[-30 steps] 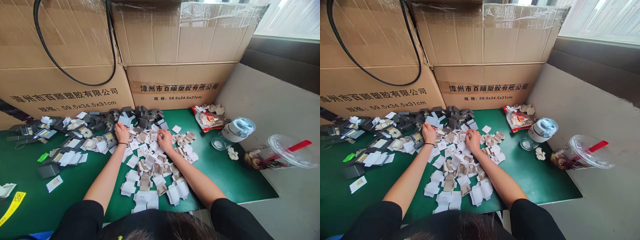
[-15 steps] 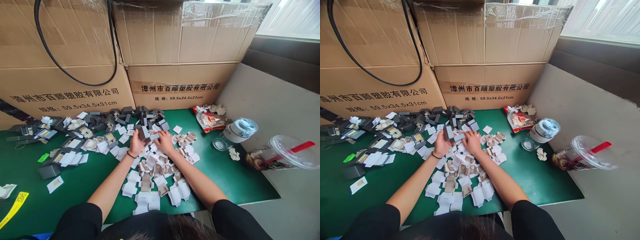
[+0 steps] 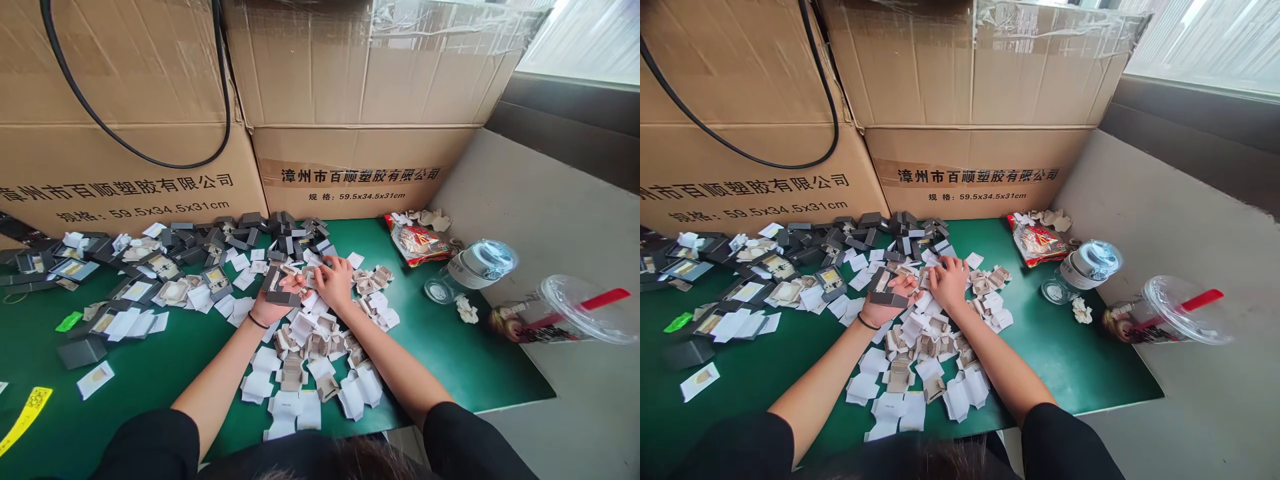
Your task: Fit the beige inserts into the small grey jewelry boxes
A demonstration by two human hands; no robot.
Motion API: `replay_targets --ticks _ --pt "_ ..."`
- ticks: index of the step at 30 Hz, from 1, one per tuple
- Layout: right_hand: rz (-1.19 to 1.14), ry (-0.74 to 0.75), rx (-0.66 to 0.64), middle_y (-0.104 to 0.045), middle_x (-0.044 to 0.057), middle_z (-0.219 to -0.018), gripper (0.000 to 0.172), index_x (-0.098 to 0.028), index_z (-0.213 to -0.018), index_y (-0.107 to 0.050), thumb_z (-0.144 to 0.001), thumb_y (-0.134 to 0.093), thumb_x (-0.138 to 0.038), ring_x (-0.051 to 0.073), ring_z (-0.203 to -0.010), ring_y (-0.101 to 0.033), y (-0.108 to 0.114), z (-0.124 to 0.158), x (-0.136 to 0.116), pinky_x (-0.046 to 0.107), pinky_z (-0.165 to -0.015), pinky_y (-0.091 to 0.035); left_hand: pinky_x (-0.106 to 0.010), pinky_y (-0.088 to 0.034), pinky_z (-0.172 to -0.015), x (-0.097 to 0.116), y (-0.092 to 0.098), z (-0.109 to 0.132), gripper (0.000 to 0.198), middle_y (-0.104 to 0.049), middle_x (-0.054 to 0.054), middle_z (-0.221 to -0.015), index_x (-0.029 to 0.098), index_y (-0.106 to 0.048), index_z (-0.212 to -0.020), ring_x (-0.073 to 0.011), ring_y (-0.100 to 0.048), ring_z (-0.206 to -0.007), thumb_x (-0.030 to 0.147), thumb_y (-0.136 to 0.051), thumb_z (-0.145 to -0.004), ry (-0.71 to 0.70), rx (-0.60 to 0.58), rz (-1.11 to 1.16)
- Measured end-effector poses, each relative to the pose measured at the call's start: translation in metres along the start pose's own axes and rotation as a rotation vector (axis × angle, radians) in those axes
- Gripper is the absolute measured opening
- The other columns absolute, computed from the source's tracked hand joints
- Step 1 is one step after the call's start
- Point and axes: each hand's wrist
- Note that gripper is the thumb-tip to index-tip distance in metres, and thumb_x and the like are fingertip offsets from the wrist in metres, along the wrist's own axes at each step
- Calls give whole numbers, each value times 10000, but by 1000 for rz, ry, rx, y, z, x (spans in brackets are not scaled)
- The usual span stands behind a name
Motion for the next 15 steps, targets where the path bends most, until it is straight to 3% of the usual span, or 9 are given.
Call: replay_targets --ticks 3,6,9,11,13,15 --pt "85 -59 -57 -316 72 -1461 353 -261 -1185 -568 -864 -433 -319 304 -1265 -318 -3 -3 5 508 -1009 -208 -453 -344 -1011 -1 8 -2 342 -542 -42 -823 163 -395 -560 -180 -546 -873 336 -631 -737 40 -18 37" --pt "160 -44 -148 -246 101 -1492 391 -238 -1221 -535 -844 -448 -293 307 -1223 -387 -4 -5 12 511 -999 -229 -431 -397 -941 0 16 -4 412 -509 -29 -733 170 -334 -510 -172 -535 -809 356 -615 -748 93 -41 45" --pt "199 -14 -163 -282 123 -1471 289 -190 -1058 -618 -860 -426 -276 266 -1096 -491 -2 -6 16 436 -922 -319 -368 -452 -802 -1 18 -5 419 -484 -34 -695 172 -318 -509 -166 -519 -759 347 -601 -764 179 -40 18" --pt "188 8 -145 -401 137 -1391 251 -174 -946 -641 -869 -418 -261 252 -1039 -512 -2 -5 17 393 -850 -346 -296 -450 -675 -3 15 -4 350 -478 -29 -693 170 -376 -565 -142 -498 -692 344 -607 -762 184 -19 19" --pt "152 25 -123 -570 133 -1178 229 -177 -879 -641 -875 -420 -240 242 -983 -519 -3 -5 18 366 -804 -339 -248 -417 -580 -5 9 -2 276 -467 -15 -681 168 -443 -653 -118 -469 -623 361 -611 -757 154 0 29" --pt "112 31 -113 -636 101 -939 211 -185 -845 -635 -876 -430 -222 228 -908 -527 -5 -6 19 346 -774 -326 -232 -393 -532 -7 5 -1 231 -459 -4 -670 163 -498 -744 -110 -458 -588 369 -601 -760 133 7 31"
Point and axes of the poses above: each hand's wrist, its own z-axis away from the middle knuckle, its own y-axis out of the back of the hand, x = y × z
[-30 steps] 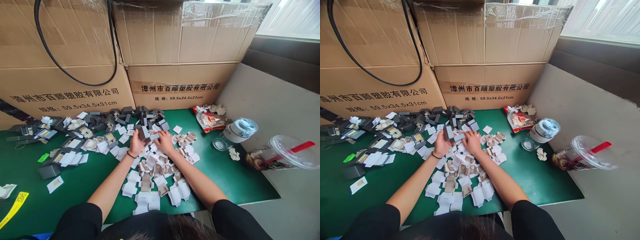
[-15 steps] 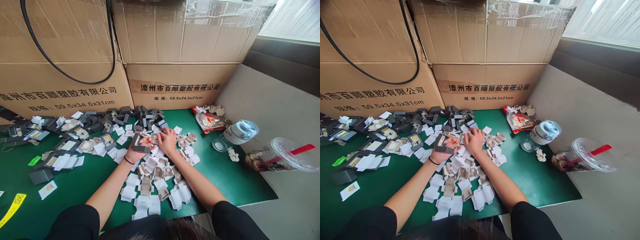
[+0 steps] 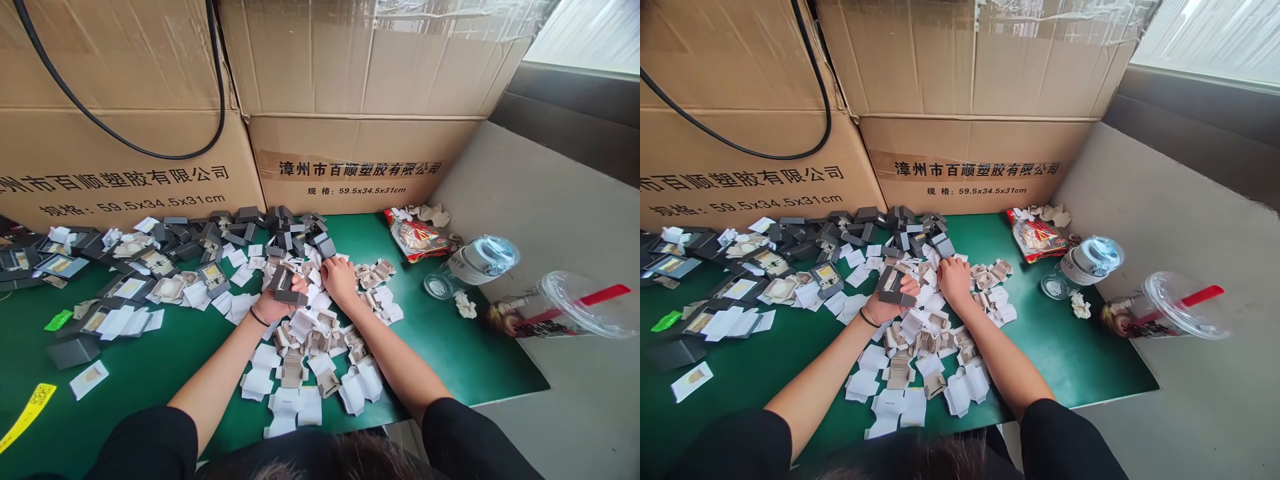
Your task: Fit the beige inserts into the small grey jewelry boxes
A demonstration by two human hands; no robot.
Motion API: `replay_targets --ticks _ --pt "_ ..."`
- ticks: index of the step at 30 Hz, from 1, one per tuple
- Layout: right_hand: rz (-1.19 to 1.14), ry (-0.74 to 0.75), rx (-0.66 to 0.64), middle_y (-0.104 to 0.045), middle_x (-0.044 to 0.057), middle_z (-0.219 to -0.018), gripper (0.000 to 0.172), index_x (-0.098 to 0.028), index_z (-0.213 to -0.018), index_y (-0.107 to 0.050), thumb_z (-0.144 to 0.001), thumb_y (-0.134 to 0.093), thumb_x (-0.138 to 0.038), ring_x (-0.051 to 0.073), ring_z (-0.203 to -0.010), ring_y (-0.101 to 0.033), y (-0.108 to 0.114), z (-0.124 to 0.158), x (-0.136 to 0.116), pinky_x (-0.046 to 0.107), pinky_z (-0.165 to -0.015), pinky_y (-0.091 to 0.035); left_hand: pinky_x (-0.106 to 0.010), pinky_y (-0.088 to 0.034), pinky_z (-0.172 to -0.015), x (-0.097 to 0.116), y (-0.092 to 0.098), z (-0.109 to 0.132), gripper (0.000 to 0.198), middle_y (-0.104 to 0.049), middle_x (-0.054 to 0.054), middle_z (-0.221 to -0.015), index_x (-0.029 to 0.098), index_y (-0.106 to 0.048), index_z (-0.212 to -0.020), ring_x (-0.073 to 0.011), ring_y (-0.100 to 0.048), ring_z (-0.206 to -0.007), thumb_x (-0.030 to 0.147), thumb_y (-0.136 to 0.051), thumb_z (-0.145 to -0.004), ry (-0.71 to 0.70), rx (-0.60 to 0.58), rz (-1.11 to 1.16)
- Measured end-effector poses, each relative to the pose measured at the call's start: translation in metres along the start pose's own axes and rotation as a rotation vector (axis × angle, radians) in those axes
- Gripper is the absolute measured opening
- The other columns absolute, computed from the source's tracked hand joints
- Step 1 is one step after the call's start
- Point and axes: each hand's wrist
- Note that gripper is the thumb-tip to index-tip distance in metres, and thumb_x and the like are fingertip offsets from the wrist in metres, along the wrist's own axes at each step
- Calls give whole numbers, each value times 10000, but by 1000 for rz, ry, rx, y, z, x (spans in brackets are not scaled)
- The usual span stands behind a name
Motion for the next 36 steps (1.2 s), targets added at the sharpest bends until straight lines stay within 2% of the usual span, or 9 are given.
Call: replay_targets --ticks 2,7,12,18,24,28,31,33,36 --pt "-32 2 12 -633 78 -840 198 -188 -826 -627 -876 -437 -213 212 -847 -532 -2 -1 1 328 -744 -317 -221 -380 -510 -1 -2 -1 196 -470 0 -673 156 -533 -814 -108 -471 -584 340 -583 -771 -13 20 19" --pt "-155 5 99 -625 47 -848 181 -192 -852 -610 -881 -431 -206 168 -763 -540 -1 0 0 286 -665 -311 -237 -411 -537 3 0 -8 198 -546 -9 -679 141 -579 -864 -108 -522 -586 297 -458 -868 -93 159 83" --pt "-280 -14 230 -607 46 -834 215 -183 -852 -581 -908 -382 -241 154 -736 -532 0 2 -2 278 -669 -342 -371 -483 -724 6 0 -9 282 -633 -43 -800 170 -600 -1008 -186 -604 -826 324 -384 -913 -191 239 85" --pt "-367 -12 326 -613 50 -804 288 -176 -821 -579 -933 -334 -279 166 -786 -520 6 5 -5 304 -726 -340 -418 -463 -867 5 3 -7 287 -511 27 -631 192 -558 -1138 -108 -522 -649 244 -408 -899 -263 150 66" --pt "-467 88 285 -661 35 -942 306 -225 -1079 -587 -928 -339 -325 191 -864 -486 14 12 -15 352 -797 -312 -347 -500 -750 5 -3 -4 322 -368 50 -507 110 -585 -1049 -87 -386 -501 311 -371 -915 -171 62 -39" --pt "-820 10 309 -641 59 -988 318 -198 -1107 -528 -913 -321 -343 185 -917 -524 23 12 -21 332 -814 -378 -260 -482 -619 8 -6 -1 378 -350 50 -463 98 -562 -1144 -78 -323 -437 304 -334 -924 -2 4 -74" --pt "-1237 -125 243 -626 29 -853 280 -214 -1071 -504 -875 -377 -367 149 -734 -540 27 10 -29 279 -663 -410 -207 -429 -524 8 -6 -1 396 -327 56 -425 91 -547 -1177 -76 -295 -403 315 -348 -917 127 -10 -82" --pt "-1467 -202 159 -598 -2 -740 236 -216 -1007 -521 -829 -443 -350 120 -592 -476 28 11 -37 247 -557 -372 -206 -423 -510 7 -5 -1 390 -318 58 -408 91 -550 -1168 -78 -294 -392 313 -359 -911 174 -18 -102" --pt "-1659 -223 88 -572 -15 -676 171 -208 -904 -558 -781 -501 -312 103 -555 -437 35 15 -49 231 -526 -339 -225 -451 -520 5 -5 -3 373 -327 52 -398 100 -582 -1108 -83 -304 -389 322 -359 -908 202 -24 -159"
Point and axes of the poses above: each hand's wrist, its own z-axis away from the middle knuckle, its own y-axis out of the back of the hand, x = y × z
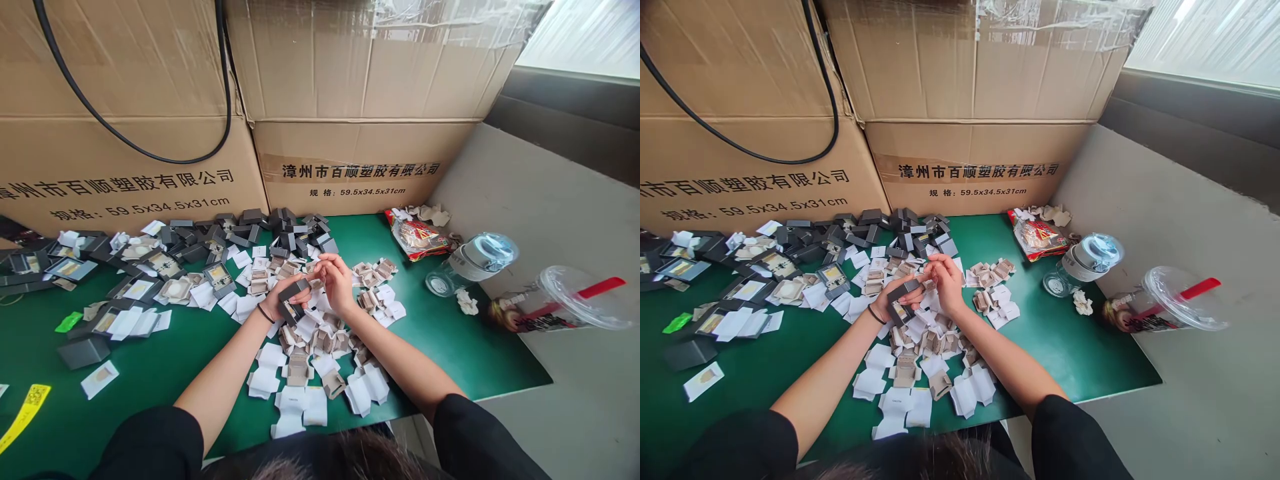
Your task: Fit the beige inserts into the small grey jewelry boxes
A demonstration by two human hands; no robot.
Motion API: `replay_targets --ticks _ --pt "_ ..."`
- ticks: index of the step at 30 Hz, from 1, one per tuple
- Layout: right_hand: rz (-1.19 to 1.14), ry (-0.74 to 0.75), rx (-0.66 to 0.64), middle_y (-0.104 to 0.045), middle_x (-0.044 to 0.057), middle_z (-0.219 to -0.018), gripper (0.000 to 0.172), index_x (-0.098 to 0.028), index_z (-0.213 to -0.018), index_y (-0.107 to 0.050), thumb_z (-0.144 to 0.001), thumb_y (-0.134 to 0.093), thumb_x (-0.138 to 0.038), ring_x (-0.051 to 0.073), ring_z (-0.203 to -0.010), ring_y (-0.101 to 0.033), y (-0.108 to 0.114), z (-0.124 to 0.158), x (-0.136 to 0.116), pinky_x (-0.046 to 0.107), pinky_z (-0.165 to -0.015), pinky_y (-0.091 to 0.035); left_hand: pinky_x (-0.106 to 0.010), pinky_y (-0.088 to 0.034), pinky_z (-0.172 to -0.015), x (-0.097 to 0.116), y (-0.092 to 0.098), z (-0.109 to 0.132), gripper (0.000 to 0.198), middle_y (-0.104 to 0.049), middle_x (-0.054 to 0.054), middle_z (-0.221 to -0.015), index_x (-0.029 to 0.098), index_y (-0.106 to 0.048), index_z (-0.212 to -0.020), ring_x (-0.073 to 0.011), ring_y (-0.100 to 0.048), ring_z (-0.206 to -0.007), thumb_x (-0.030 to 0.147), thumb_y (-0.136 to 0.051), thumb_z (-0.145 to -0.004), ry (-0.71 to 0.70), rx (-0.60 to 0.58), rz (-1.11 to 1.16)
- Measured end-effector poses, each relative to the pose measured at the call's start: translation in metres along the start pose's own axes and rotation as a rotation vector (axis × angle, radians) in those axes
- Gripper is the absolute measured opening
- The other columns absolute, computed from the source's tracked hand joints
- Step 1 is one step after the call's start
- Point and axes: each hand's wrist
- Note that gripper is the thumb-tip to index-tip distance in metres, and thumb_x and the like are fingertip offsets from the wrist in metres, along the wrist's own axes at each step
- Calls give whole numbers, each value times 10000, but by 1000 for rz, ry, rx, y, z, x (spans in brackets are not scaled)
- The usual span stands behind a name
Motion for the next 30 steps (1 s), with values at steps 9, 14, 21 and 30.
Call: replay_targets --ticks 9,14,21,30 --pt "-189 -38 14 -519 -8 -657 157 -218 -836 -528 -739 -488 -335 110 -534 -384 -15 -1 -23 247 -506 -327 -270 -494 -574 -2 0 -4 325 -331 40 -401 138 -618 -788 -81 -336 -411 345 -395 -902 40 40 -142" --pt "-138 -10 85 -502 2 -650 159 -208 -778 -538 -725 -501 -354 114 -556 -404 -11 -5 -18 243 -506 -325 -248 -461 -522 -4 4 -4 251 -377 35 -422 153 -610 -831 -87 -380 -420 348 -459 -877 53 55 -138" --pt "111 79 69 -559 -3 -680 124 -205 -764 -593 -768 -546 -319 120 -628 -490 -7 4 -14 263 -638 -424 -243 -443 -520 -4 0 -6 267 -381 27 -422 154 -592 -720 -90 -395 -430 340 -472 -869 44 105 -106" --pt "350 -15 17 -618 53 -1059 318 -216 -1028 -577 -729 -627 -313 160 -915 -578 11 17 -1 304 -808 -480 -268 -469 -580 -5 0 -10 413 -393 8 -433 135 -514 -534 -93 -411 -456 381 -470 -863 3 111 -160"
Point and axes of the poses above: each hand's wrist, its own z-axis away from the middle knuckle, its own y-axis out of the back of the hand, x = y × z
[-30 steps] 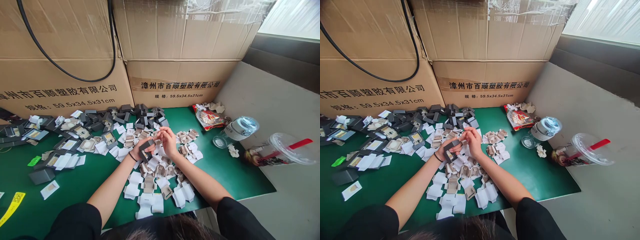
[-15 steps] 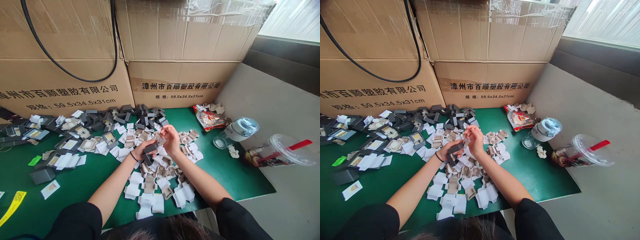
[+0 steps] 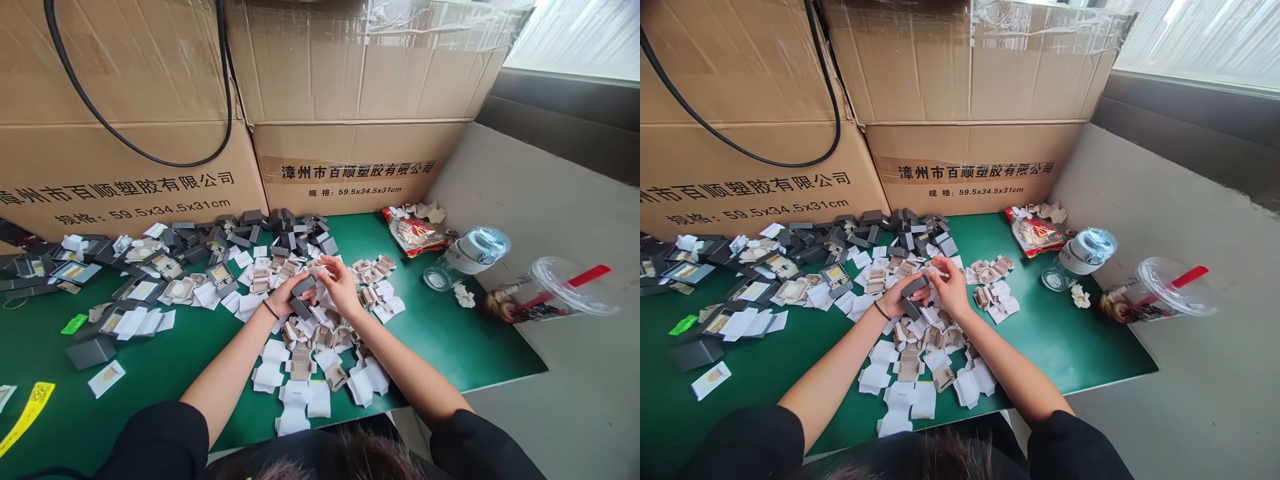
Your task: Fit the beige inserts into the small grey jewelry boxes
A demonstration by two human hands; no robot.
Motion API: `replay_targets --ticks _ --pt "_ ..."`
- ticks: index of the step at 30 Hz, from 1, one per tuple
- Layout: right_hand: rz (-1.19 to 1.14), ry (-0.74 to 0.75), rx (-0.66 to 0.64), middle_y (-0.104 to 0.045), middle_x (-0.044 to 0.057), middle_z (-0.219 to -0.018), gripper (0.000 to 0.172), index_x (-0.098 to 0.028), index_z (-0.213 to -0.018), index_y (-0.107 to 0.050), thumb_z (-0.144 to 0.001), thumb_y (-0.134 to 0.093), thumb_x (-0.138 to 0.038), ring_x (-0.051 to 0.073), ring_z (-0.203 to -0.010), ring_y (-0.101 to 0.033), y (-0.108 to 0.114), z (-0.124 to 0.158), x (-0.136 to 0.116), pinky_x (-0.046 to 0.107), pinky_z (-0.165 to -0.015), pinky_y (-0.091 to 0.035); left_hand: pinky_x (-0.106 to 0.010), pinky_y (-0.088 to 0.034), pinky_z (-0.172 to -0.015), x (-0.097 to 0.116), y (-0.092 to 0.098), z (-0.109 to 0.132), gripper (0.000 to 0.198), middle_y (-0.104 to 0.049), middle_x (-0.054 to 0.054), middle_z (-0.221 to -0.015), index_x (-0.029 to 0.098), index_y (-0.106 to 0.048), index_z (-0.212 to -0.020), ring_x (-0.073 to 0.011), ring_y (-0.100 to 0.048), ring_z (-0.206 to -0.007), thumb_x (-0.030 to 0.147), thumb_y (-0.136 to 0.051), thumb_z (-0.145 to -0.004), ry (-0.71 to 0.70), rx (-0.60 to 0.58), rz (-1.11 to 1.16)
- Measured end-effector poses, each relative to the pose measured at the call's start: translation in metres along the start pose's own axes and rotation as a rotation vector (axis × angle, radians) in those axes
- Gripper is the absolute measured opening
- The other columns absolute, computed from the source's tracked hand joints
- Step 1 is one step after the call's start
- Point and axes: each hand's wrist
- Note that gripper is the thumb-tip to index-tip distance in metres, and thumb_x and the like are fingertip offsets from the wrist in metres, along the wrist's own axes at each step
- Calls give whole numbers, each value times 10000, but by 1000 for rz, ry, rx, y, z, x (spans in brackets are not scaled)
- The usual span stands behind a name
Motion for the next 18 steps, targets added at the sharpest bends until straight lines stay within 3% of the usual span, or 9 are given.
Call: replay_targets --ticks 4,10,18 --pt "-43 -47 -69 -646 25 -887 257 -203 -933 -627 -744 -610 -377 132 -729 -570 10 -1 9 277 -686 -500 -271 -466 -589 0 -1 1 394 -392 9 -426 129 -542 -564 -93 -396 -449 373 -471 -865 -10 -7 -24" --pt "-43 -16 -181 -636 -12 -815 363 -218 -1054 -620 -695 -634 -271 93 -623 -550 22 -5 9 248 -623 -490 -281 -467 -585 1 -2 -1 448 -408 -9 -428 133 -511 -507 -109 -412 -465 363 -430 -884 3 -28 -70" --pt "-74 -117 -254 -637 -20 -748 229 -178 -836 -651 -660 -693 -318 92 -598 -569 32 -4 4 255 -610 -492 -279 -465 -585 0 -2 -4 463 -419 -14 -434 123 -527 -516 -107 -416 -450 379 -416 -885 21 -45 -127"
Point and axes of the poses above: each hand's wrist, its own z-axis away from the middle knuckle, its own y-axis out of the back of the hand, x = y × z
